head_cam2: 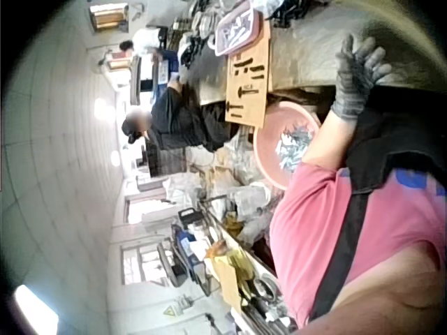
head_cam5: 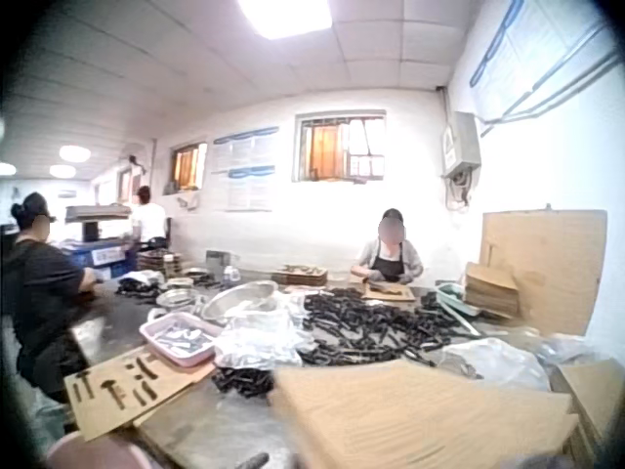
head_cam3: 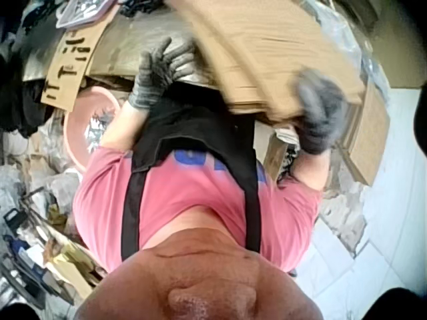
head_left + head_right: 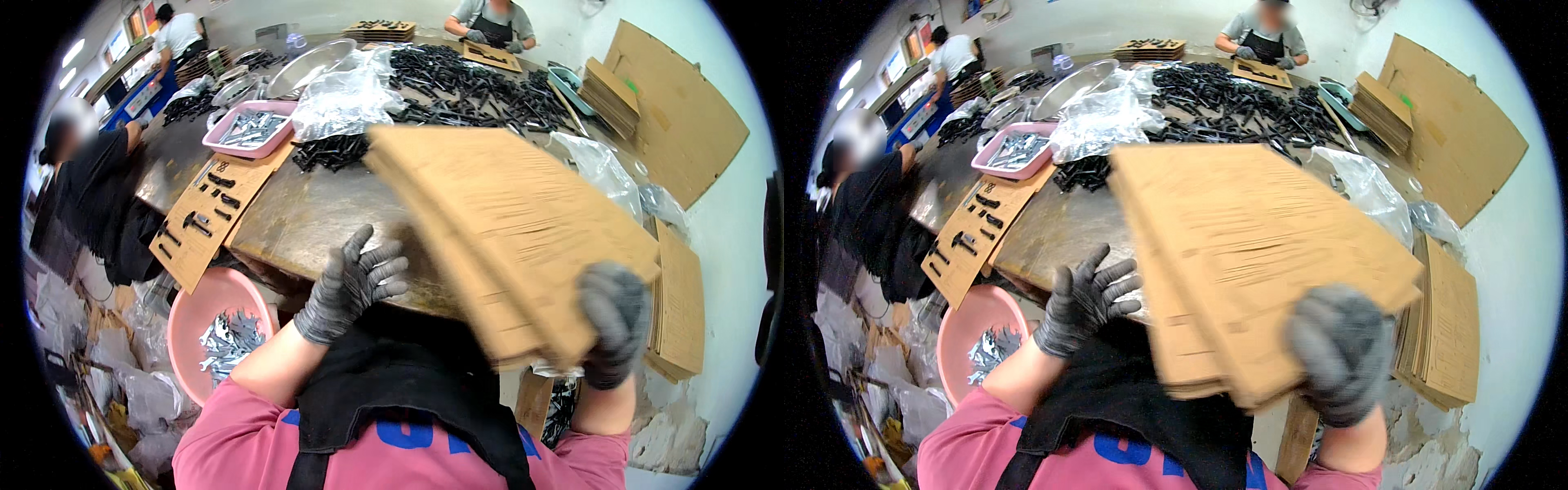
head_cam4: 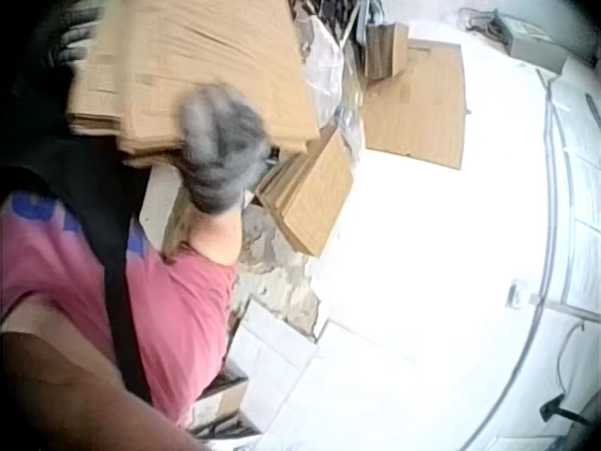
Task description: The person assembles tool kits by placing hammers, wrenches, and small metal parts onto printed cardboard templates. They retrieve items from piles and a pink basin, arrange them in designated slots, and occasionally adjust the templates on the table.
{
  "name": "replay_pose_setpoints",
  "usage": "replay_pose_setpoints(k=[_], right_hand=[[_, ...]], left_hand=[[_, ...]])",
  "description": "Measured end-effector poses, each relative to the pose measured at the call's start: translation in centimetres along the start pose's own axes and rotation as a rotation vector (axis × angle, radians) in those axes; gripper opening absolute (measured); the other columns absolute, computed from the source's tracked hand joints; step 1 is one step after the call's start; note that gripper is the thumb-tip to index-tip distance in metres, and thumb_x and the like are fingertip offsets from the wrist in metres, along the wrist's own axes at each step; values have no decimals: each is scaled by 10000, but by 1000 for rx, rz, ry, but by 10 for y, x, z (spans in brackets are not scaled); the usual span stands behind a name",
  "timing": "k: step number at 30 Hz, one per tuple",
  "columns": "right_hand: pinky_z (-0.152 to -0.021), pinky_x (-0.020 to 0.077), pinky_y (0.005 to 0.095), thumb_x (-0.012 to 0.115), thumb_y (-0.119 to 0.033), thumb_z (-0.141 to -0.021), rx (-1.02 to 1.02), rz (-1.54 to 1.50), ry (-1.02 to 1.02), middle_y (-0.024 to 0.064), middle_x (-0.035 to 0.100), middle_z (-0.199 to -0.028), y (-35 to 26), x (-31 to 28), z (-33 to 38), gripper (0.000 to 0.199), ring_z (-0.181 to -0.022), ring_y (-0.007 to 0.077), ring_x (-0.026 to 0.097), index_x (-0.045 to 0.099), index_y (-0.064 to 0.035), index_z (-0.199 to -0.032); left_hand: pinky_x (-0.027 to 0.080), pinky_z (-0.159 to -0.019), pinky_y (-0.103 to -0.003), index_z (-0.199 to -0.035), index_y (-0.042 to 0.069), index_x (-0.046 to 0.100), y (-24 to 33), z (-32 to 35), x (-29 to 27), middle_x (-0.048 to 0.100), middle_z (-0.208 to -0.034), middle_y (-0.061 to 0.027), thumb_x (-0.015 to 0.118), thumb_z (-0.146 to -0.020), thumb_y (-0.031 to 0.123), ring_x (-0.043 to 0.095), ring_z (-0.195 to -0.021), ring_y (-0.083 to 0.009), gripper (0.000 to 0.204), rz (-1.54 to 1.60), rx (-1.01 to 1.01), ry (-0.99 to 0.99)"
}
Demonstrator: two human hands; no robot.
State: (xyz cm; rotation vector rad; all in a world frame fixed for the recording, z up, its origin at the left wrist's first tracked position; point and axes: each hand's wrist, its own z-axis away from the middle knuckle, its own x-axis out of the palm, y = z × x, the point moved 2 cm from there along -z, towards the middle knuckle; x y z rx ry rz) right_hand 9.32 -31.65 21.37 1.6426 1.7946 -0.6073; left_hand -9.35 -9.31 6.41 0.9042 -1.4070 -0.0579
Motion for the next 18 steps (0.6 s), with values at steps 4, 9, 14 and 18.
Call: replay_pose_setpoints(k=[4,9,14,18], right_hand=[[-676,470,349,528,-161,-659,-316,-128,-132,70,556,-900,-53,68,-18,375,-819,226,562,516,-90,-1027],[-720,449,350,489,-206,-747,-383,-404,-435,116,568,-908,-102,115,-30,369,-835,246,557,511,-64,-1087],[-791,439,390,652,-301,-686,-2,-418,-332,159,578,-971,-37,152,-13,443,-922,298,547,557,-71,-1052],[-865,414,370,614,-349,-741,525,-350,-531,182,505,-1142,28,201,32,564,-1029,304,507,439,-51,-1188]], left_hand=[[414,-900,-385,-1266,15,318,23,4,-23,456,-1209,-156,634,-728,443,481,-1070,-271,757,31,30,277],[468,-812,-386,-1157,-6,458,65,21,-105,563,-1042,-183,623,-714,216,561,-921,-292,523,-39,-150,480],[458,-780,-343,-1138,-11,475,113,14,-170,578,-1012,-149,588,-744,142,555,-904,-237,438,-755,-121,606],[411,-815,-303,-1180,-3,442,115,-3,-196,548,-1091,-119,550,-791,96,501,-963,-193,416,-1307,-56,597]])
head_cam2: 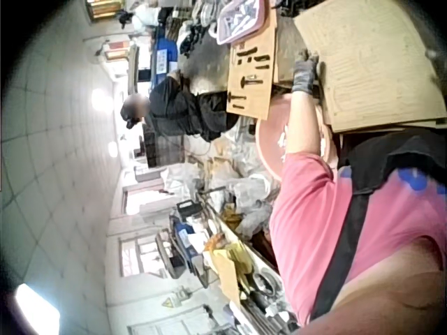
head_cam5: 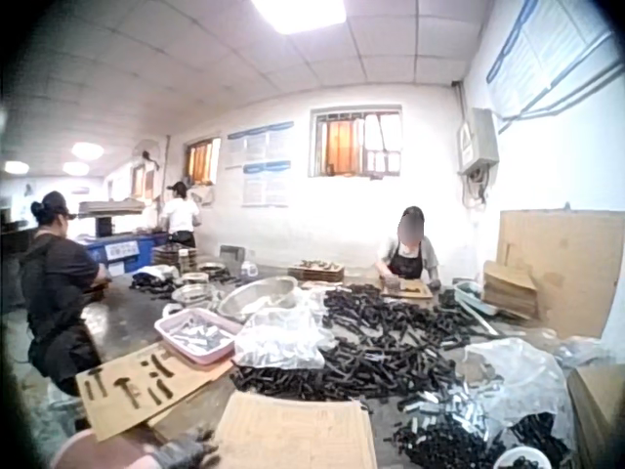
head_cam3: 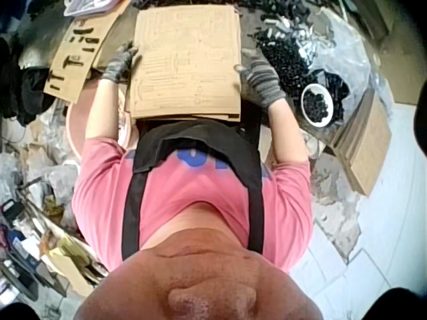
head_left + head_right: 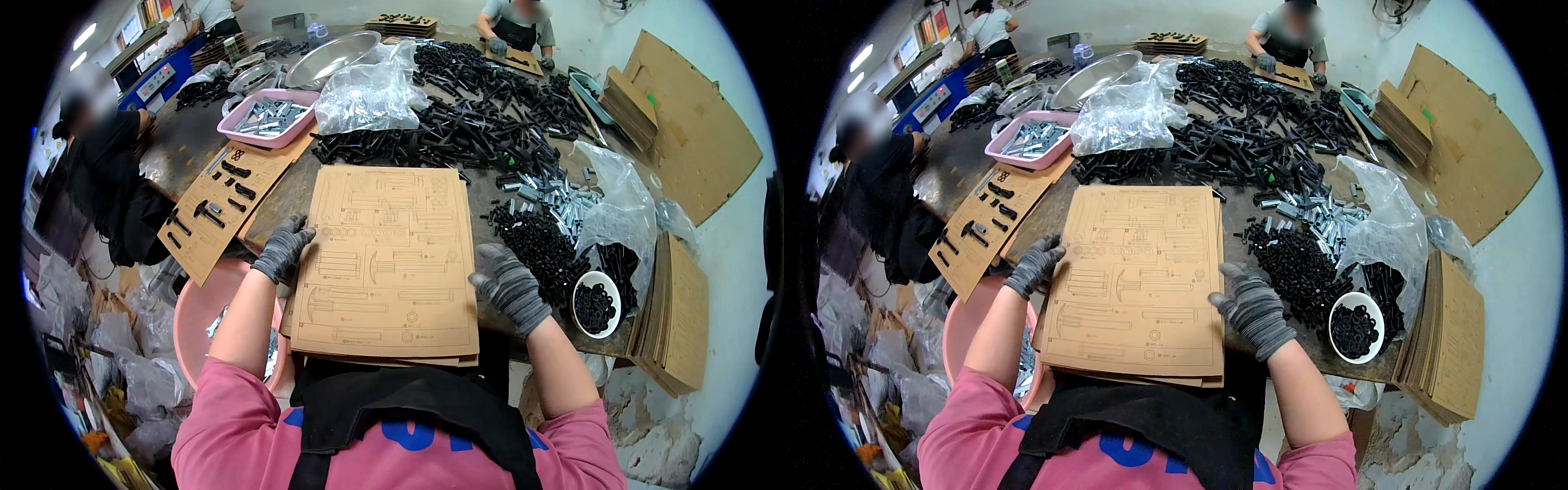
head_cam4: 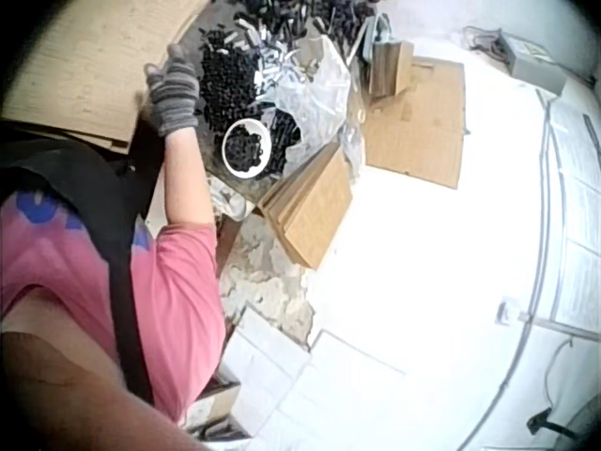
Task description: The person assembles tool kits by placing hammers, wrenches, and small metal parts onto printed cardboard templates. They retrieve items from piles and a pink basin, arrange them in designated slots, and occasionally adjust the templates on the table.
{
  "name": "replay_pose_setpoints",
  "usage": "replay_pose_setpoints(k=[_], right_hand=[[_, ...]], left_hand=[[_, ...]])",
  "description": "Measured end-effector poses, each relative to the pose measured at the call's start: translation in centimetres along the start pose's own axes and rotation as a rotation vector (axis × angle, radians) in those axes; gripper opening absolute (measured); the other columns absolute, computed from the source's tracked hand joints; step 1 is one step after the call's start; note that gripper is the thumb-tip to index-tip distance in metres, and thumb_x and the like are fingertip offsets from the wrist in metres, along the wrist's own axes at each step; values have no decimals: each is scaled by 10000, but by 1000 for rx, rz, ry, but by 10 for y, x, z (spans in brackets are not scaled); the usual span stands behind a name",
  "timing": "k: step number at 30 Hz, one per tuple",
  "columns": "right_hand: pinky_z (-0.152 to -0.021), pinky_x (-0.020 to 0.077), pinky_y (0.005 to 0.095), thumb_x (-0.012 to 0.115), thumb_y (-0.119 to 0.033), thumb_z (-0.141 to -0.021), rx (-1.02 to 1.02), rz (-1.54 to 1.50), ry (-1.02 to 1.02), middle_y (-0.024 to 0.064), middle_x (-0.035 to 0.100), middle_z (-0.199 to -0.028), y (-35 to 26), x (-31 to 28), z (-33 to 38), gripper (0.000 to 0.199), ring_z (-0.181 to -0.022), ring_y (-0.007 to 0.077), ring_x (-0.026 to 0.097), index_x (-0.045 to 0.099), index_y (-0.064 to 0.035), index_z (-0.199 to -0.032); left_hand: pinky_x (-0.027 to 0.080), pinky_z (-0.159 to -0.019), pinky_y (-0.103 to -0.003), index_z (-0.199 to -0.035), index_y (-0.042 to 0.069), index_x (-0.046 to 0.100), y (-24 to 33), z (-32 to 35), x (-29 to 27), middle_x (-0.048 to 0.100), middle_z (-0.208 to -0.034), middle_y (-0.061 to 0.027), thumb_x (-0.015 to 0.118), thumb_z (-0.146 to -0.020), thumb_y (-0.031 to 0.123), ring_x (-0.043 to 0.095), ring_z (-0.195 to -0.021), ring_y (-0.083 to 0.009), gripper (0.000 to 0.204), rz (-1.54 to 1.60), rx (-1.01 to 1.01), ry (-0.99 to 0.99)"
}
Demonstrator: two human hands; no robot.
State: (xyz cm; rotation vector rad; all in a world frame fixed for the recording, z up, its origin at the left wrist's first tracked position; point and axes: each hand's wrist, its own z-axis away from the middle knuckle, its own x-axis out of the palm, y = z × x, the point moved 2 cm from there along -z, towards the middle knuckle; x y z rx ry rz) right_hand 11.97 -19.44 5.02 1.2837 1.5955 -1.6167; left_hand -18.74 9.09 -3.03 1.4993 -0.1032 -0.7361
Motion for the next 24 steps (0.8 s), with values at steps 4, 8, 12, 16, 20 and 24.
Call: replay_pose_setpoints(k=[4,8,12,16,20,24], right_hand=[[-939,354,358,584,-361,-771,351,-219,-152,210,442,-1216,18,29,-12,660,-1114,317,447,316,-46,-1286],[-1009,265,330,557,-355,-794,410,-247,-178,213,329,-1314,31,44,-31,680,-1221,308,327,270,-9,-1304],[-979,310,311,548,-328,-805,414,-322,-117,186,399,-1275,65,38,-46,596,-1179,280,394,346,-22,-1275],[-904,382,324,543,-328,-807,280,-242,-185,154,531,-1140,74,3,-62,475,-1058,271,506,468,-43,-1179],[-879,395,356,555,-343,-781,221,67,-86,143,545,-1110,89,-31,-98,425,-1043,281,505,521,-98,-1126],[-895,393,359,566,-348,-753,356,284,-50,143,561,-1056,145,-48,-138,425,-1030,277,512,539,-66,-1070]], left_hand=[[361,-883,-268,-1232,1,396,-12,-7,9,499,-1179,-132,566,-793,103,463,-1057,-206,482,-152,33,63],[344,-919,-283,-1264,-9,346,22,-1,38,444,-1234,-172,619,-750,121,425,-1128,-232,597,-286,-24,-47],[331,-943,-327,-1272,15,338,52,4,49,394,-1269,-197,627,-752,193,401,-1156,-281,621,-515,9,-56],[298,-984,-367,-1269,49,350,95,2,79,315,-1322,-197,626,-744,239,327,-1210,-322,623,-726,313,64],[255,-999,-400,-1225,90,424,114,-20,144,362,-1299,-156,592,-745,338,338,-1193,-323,566,-842,620,5],[216,-995,-430,-1182,95,476,106,-39,174,413,-1256,-146,543,-743,432,341,-1184,-324,557,-979,631,-71]])
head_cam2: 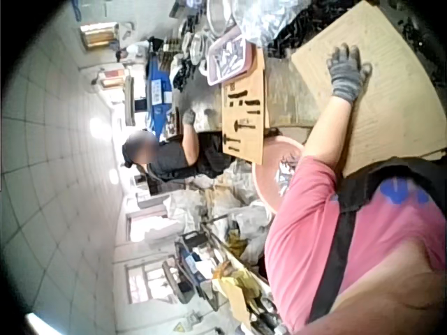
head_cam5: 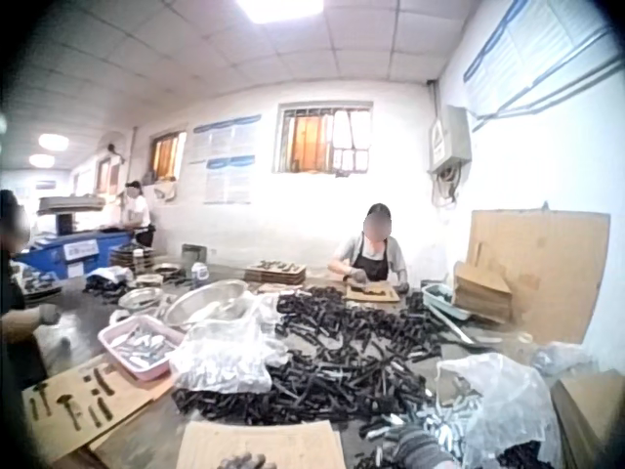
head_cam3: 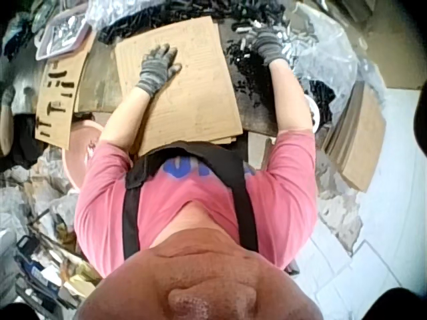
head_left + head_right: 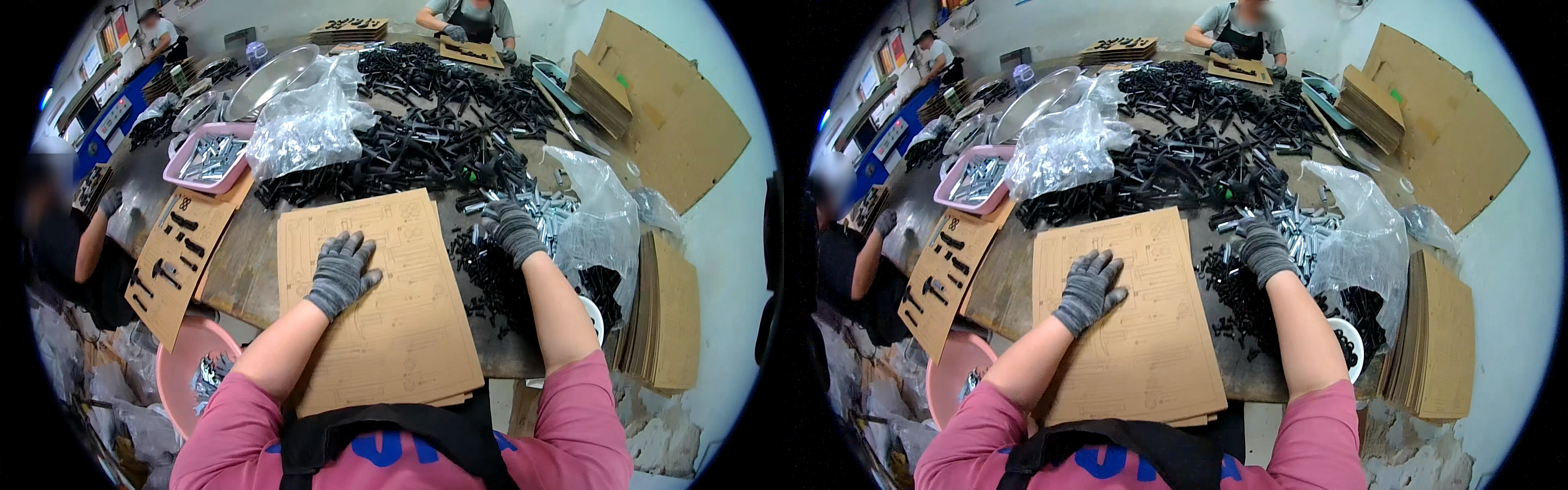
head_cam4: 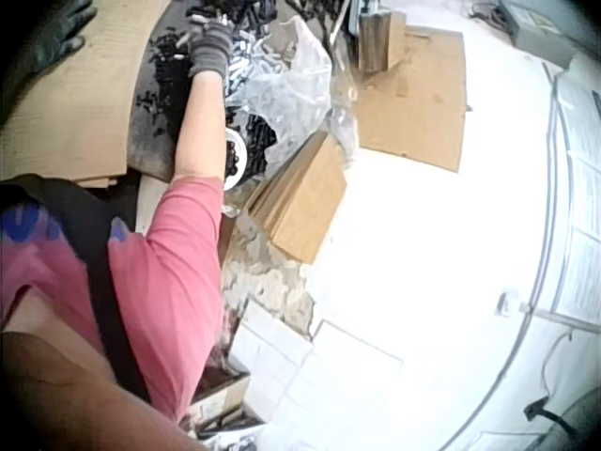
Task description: The person assembles tool kits by placing hammers, wrenches, and small metal parts onto printed cardboard templates. They retrieve items from piles and a pink basin, arrange them in designated slots, and occasionally adjust the templates on the table.
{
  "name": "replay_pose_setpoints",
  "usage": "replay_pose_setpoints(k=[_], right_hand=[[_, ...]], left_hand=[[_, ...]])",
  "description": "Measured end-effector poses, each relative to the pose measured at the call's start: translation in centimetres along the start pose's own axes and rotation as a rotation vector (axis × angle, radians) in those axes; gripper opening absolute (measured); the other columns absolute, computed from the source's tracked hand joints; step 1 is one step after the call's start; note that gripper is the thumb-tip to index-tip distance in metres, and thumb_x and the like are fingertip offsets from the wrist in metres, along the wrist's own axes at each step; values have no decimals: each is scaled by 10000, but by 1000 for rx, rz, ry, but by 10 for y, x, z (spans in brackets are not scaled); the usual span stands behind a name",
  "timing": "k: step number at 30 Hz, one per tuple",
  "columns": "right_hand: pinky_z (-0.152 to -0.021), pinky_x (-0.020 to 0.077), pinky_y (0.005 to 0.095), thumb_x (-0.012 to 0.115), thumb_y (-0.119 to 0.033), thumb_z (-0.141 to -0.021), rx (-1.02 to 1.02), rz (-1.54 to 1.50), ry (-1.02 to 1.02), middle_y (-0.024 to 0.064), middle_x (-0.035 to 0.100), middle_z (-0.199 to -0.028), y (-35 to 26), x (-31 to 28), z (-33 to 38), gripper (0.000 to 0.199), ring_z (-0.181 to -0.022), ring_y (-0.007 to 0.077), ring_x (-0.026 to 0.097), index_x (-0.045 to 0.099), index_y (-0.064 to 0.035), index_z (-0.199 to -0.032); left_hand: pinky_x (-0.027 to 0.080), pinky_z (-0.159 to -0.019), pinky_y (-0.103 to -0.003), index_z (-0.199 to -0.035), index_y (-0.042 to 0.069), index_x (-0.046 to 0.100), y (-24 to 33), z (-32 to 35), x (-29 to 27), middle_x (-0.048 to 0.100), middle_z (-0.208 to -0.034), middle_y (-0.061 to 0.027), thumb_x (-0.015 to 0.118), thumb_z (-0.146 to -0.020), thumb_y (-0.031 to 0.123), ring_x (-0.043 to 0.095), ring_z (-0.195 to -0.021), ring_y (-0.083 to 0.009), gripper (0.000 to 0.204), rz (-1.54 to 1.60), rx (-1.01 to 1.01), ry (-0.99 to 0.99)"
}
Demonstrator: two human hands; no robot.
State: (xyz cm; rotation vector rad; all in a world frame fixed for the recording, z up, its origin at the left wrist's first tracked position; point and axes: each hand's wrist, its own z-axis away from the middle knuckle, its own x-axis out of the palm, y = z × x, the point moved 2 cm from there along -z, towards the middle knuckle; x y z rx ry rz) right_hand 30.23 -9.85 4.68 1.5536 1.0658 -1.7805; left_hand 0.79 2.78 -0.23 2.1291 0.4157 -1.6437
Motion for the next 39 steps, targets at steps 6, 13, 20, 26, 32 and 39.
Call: replay_pose_setpoints(k=[6,13,20,26,32,39], right_hand=[[-933,357,357,586,-336,-735,128,352,106,127,484,-1178,30,-11,-67,497,-1106,261,461,478,-86,-1151],[-926,347,410,412,-224,-822,397,301,72,118,446,-1248,64,28,-141,407,-1148,260,438,428,-157,-1222],[-862,417,369,446,-317,-834,348,447,-80,108,546,-1141,77,31,-140,402,-1024,265,546,482,-162,-1203],[-845,422,382,562,-423,-752,244,143,-70,174,574,-1058,55,-32,-66,506,-985,314,549,534,-84,-1128],[-739,430,314,582,-403,-751,93,-787,-99,128,607,-877,-4,-35,33,469,-815,217,567,565,-27,-1030],[-650,459,345,598,-378,-758,-92,-737,-158,144,599,-757,-98,7,98,394,-705,267,582,590,-24,-932]], left_hand=[[225,-985,-438,-1166,85,491,-2,-2,3,445,-1220,-149,548,-737,430,358,-1164,-331,553,-1,19,23],[234,-979,-445,-1156,71,497,0,-6,-5,450,-1208,-161,567,-723,420,367,-1147,-341,561,4,16,14],[211,-995,-442,-1180,86,481,1,-8,-8,424,-1240,-155,534,-744,439,348,-1172,-335,563,37,-15,-35],[228,-987,-443,-1159,86,495,-1,-5,-1,441,-1222,-152,554,-728,437,363,-1155,-337,559,43,-7,14],[231,-992,-420,-1147,76,505,1,-2,-2,456,-1210,-142,550,-738,417,368,-1156,-319,534,31,-6,50],[430,-841,-315,-1154,17,488,36,13,-21,545,-1080,-136,553,-826,215,526,-984,-217,389,1099,-107,-13]])
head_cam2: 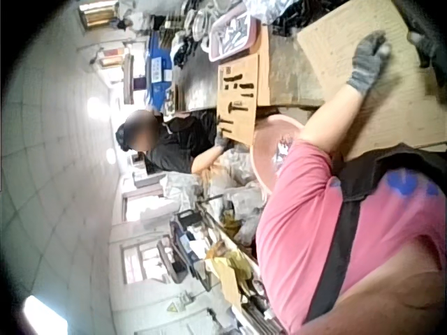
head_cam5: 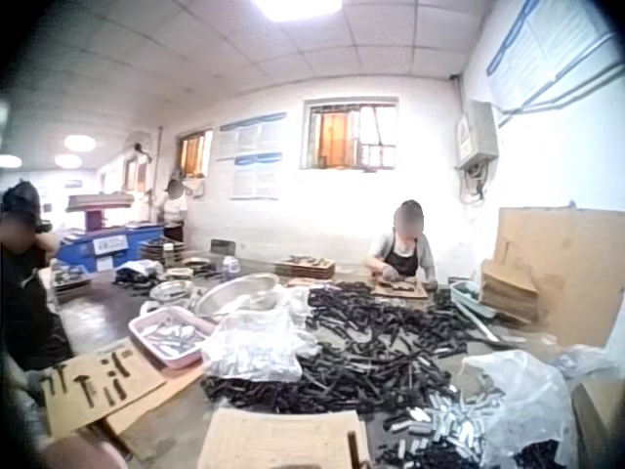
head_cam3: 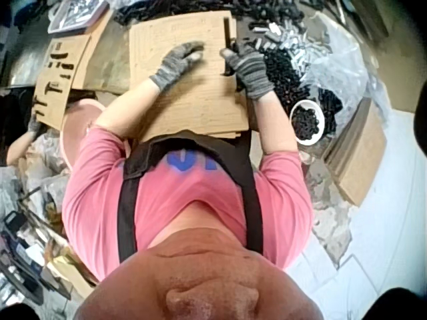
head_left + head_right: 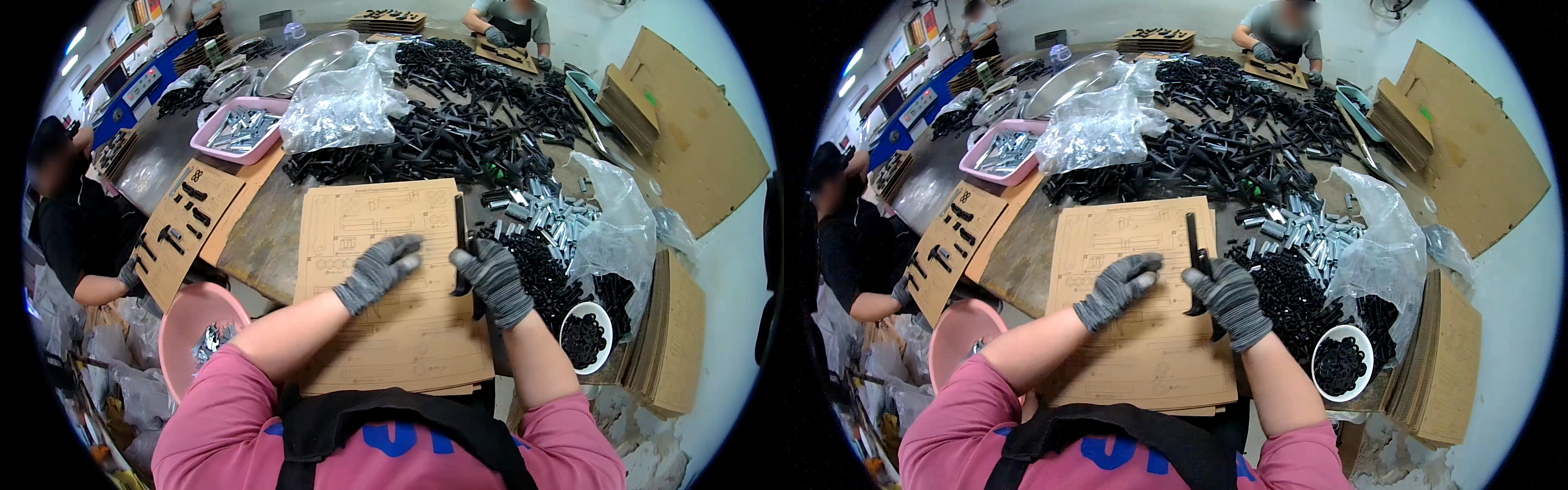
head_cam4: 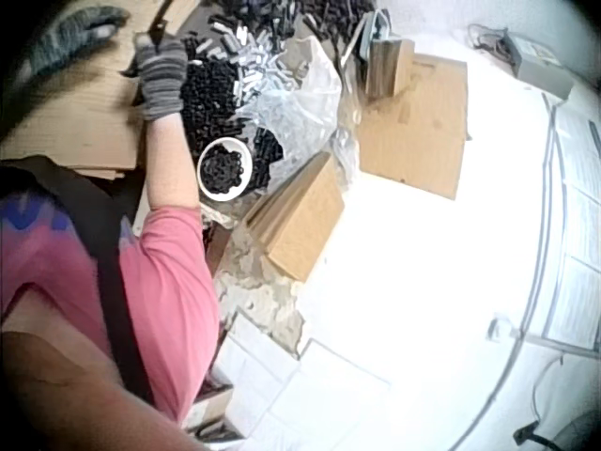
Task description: The person assembles tool kits by placing hammers, wrenches, and small metal parts onto printed cardboard templates. They retrieve items from piles and a pink basin, arrange them in designated slots, and occasionally adjust the templates on the table.
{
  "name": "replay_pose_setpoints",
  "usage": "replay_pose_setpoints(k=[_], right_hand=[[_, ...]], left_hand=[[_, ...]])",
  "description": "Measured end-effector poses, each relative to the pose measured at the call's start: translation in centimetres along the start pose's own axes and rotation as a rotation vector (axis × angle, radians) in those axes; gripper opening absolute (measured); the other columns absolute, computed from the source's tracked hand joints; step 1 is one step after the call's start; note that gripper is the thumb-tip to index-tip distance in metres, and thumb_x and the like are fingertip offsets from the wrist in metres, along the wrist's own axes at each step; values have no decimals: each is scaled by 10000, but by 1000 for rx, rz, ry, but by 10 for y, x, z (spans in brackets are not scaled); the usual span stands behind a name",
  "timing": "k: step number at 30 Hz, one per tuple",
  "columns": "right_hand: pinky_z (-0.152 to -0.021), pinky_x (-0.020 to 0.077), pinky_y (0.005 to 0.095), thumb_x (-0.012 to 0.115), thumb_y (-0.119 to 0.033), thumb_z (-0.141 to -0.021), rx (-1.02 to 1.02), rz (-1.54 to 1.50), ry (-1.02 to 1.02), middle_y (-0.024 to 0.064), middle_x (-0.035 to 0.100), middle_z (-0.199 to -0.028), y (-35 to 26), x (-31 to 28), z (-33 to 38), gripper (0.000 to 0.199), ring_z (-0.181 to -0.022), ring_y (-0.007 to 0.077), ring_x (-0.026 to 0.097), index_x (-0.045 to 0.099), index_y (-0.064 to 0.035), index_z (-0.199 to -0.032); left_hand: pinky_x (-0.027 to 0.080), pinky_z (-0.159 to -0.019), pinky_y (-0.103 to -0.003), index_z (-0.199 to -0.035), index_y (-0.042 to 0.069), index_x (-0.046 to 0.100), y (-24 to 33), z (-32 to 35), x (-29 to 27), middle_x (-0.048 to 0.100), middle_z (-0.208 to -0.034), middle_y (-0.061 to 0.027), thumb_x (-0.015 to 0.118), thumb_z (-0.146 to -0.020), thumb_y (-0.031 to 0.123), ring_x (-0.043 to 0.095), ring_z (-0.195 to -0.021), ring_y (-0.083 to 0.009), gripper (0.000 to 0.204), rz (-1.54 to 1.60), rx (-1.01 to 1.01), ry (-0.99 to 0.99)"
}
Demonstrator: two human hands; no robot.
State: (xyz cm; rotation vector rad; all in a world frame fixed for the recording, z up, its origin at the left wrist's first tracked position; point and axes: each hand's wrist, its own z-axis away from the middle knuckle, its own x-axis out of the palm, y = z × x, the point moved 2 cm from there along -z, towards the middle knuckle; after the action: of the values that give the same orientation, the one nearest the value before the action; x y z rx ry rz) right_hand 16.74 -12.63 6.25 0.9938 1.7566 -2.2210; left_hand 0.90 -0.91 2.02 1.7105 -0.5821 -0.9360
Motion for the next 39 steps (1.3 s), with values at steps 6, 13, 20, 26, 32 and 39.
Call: replay_pose_setpoints(k=[6,13,20,26,32,39], right_hand=[[-583,444,356,628,-234,-737,-525,400,177,110,571,-678,-27,27,29,198,-638,278,558,588,-42,-757],[-572,429,262,611,-216,-782,-102,-208,234,37,574,-635,-12,-1,48,181,-594,122,531,615,-36,-803],[-513,385,201,597,-175,-807,-172,-390,303,-17,558,-658,4,-2,56,130,-573,54,476,620,-49,-825],[-571,429,245,547,-203,-816,-178,-46,339,26,592,-689,1,-4,64,190,-610,98,518,606,-23,-802],[-537,434,262,593,-253,-791,46,-387,43,72,594,-667,0,21,61,220,-569,147,545,633,-39,-825],[-547,464,224,616,-231,-786,135,-868,-351,62,592,-749,-19,85,66,261,-597,113,558,597,-35,-957]], left_hand=[[461,-753,-268,-988,11,556,37,19,8,587,-865,-52,575,-815,138,553,-815,-139,215,526,-289,-3],[426,-790,-331,-1082,22,531,33,22,-5,557,-922,-145,487,-845,159,534,-884,-252,277,-422,111,-124],[464,-687,-379,-957,92,579,20,8,55,570,-799,-111,541,-792,272,560,-754,-281,248,-951,221,-307],[452,-718,-363,-911,44,590,15,10,49,565,-816,-128,594,-737,174,548,-793,-275,218,-691,412,-19],[452,-696,-294,-1004,5,555,22,53,-12,556,-817,-103,574,-779,159,543,-757,-207,272,-513,151,124],[452,-680,-234,-1185,39,435,10,121,-41,507,-798,-4,539,-834,115,513,-760,-88,374,328,-342,-180]])
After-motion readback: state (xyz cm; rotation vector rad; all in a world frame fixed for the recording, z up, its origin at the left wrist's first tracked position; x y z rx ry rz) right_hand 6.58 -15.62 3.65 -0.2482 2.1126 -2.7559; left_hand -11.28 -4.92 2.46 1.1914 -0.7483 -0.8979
